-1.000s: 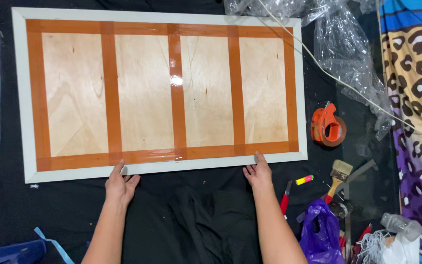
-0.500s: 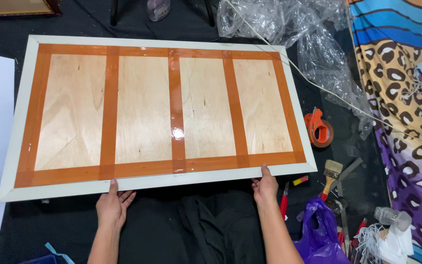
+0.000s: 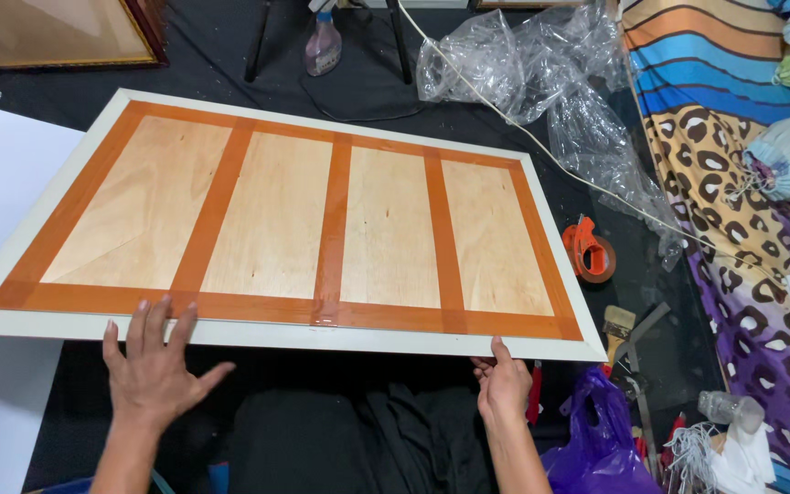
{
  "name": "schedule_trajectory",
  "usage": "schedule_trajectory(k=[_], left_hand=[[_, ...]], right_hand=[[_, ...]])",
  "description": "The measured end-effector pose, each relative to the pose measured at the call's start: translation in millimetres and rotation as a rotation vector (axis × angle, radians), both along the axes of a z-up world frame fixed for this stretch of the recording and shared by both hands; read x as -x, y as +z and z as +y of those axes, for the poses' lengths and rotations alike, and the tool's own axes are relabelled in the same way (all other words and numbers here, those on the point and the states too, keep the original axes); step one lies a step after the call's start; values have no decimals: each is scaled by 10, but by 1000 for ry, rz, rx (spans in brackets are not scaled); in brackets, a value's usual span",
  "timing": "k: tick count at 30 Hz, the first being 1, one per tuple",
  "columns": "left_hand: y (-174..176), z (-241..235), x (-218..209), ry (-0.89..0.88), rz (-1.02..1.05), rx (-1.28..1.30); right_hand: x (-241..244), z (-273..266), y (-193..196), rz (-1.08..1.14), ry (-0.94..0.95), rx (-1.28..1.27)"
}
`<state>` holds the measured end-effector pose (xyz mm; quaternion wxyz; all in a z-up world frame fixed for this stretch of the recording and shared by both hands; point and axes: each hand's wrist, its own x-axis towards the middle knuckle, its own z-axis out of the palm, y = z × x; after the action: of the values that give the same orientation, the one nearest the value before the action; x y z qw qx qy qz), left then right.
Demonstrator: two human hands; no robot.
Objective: The person applies orange masking tape to a wooden board, cuts the tape with a utility knife, and wipes the surface with a white cloth. The person uses a tape dispenser and a utility knife to apply and trim the tape along the board's edges.
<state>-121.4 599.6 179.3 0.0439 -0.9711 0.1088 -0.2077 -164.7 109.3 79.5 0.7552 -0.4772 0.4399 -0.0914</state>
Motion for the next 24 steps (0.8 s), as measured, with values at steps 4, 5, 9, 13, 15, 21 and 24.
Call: schedule_trajectory(k=[4,5,9,13,15,21,24], left_hand=[[285,341,-400,23,276,-107],[337,371,-489,-5,312,-128],[513,343,-691,-150,388,-185],[751,227,-789,-154,395,-230],[895,161,-819,-181,330,-272],[1411,-15,-1042,-89,451,-135],[1637,-72,-1256,-40,490,-95]], right_hand=[[-2,99,258,-8,-31,25],[-58,99,308,-12,-42,34],[-186,40,472,-58,-58,73],[-423,-157,683,-86,-84,125],[-539,-253,822,-115,-87,159],[-1023,-529,1312,-225,-58,270],[-1249,-634,1546,-265,-27,259]])
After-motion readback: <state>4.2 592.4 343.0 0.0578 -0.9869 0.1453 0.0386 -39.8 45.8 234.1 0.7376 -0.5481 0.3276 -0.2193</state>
